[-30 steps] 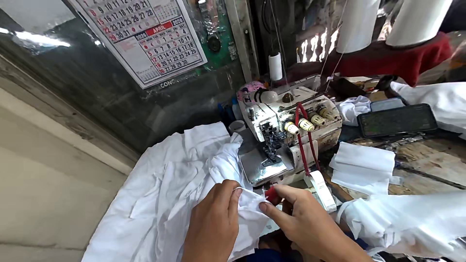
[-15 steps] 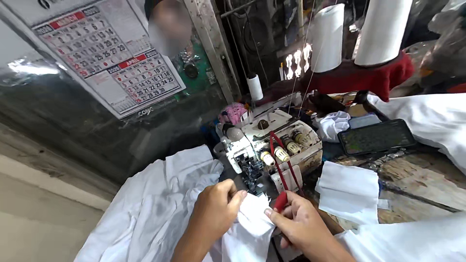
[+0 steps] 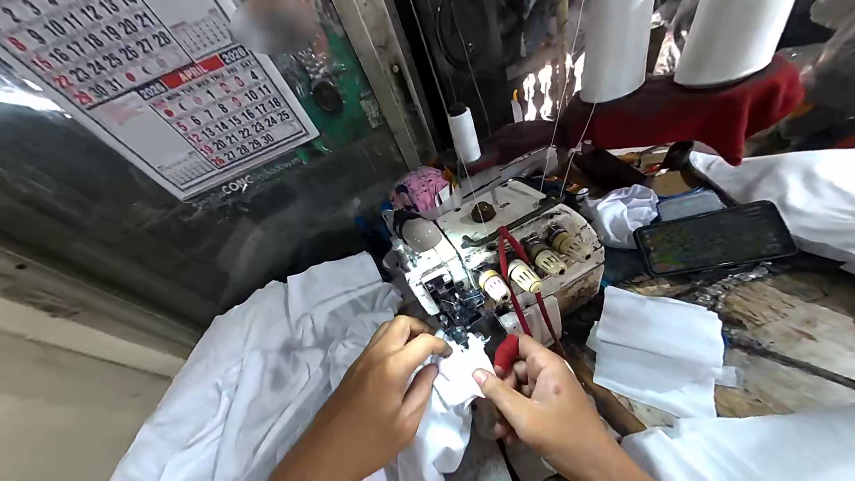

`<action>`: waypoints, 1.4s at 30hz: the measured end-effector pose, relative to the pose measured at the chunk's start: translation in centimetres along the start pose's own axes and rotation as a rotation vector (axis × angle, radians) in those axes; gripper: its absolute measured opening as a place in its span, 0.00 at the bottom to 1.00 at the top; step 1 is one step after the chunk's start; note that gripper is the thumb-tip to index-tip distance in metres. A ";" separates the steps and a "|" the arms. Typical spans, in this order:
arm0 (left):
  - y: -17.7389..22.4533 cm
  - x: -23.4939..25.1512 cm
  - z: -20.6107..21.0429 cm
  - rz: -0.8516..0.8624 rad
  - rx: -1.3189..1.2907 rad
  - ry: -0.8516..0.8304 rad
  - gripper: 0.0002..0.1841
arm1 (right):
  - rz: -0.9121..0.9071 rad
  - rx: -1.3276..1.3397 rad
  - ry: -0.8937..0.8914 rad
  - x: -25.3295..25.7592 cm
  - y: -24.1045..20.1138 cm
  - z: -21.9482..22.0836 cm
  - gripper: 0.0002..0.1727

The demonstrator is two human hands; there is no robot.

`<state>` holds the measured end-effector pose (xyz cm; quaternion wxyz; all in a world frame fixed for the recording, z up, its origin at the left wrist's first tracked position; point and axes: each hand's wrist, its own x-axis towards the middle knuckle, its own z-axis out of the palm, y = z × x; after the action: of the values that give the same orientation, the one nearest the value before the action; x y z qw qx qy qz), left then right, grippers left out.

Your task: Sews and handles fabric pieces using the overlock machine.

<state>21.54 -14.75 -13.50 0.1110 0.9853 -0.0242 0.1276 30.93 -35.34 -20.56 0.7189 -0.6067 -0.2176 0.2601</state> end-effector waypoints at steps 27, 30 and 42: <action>0.8 2.1 -4.9 -0.008 -0.334 0.057 0.06 | -0.267 -0.341 -0.347 1.2 -7.6 -1.0 0.10; 0.4 1.1 -2.9 -0.176 -0.436 0.221 0.06 | -0.377 -0.437 -0.317 1.0 -6.6 -1.7 0.11; -3.0 1.4 -2.4 0.197 0.173 -0.112 0.13 | -0.370 -0.376 -0.423 1.4 -7.4 -2.8 0.14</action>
<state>22.55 -11.35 -11.52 0.0110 0.9896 -0.1159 0.0841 34.58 -37.58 -13.74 0.5685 -0.6115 -0.5124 0.2008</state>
